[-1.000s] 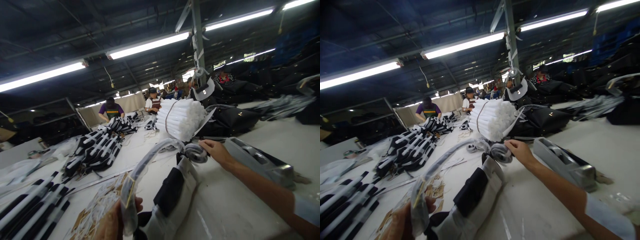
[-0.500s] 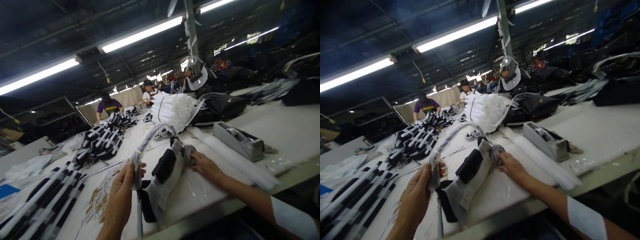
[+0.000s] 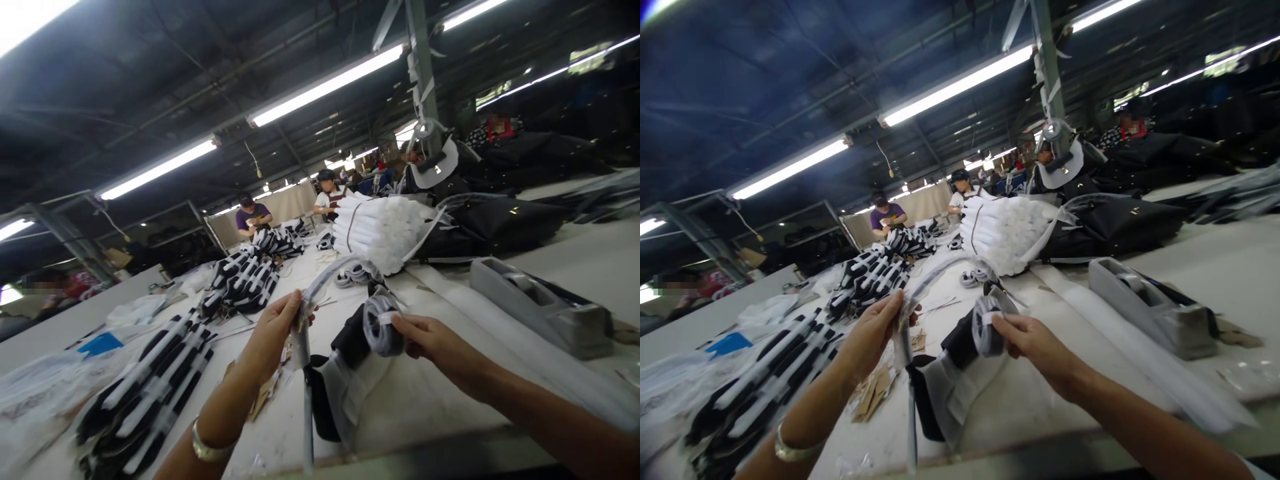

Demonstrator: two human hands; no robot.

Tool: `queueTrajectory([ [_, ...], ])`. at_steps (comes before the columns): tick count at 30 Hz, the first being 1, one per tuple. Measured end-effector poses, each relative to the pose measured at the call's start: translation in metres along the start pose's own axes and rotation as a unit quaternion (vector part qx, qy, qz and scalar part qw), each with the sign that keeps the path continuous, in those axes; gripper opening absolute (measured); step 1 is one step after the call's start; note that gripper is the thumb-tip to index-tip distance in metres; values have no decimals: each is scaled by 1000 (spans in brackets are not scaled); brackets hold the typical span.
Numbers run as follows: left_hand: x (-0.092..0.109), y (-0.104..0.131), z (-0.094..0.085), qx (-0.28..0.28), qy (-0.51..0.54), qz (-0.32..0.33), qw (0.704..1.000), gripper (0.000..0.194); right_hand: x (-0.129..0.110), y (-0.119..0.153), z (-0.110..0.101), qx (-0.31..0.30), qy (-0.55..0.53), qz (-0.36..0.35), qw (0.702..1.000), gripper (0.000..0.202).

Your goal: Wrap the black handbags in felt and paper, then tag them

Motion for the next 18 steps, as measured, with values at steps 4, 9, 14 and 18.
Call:
queueTrajectory([
  [4, 17, -4, 5, -27, -2, -35, 999, 46, -22, -14, 44, -56, -167, 26, 984, 38],
  [9, 27, 1, 17, -60, -32, -48, 997, 48, -31, -40, 71, -51, -199, -11, 979, 45],
  [14, 29, -3, 16, -39, -59, -18, 997, 47, -43, -43, 81, -24, -200, -71, 977, 48],
  [18, 31, -8, 12, -56, -101, -38, 993, 47, -52, -42, 82, -27, -221, -94, 970, 45],
])
Point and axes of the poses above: each hand's wrist, its own y-axis away from the middle knuckle, its own z-axis out of the palm, x = y × z, the point moved 4 cm from there along -y, towards the middle knuckle, and after that the axes turned 11 degrees about -z, right-handed, at the moved point
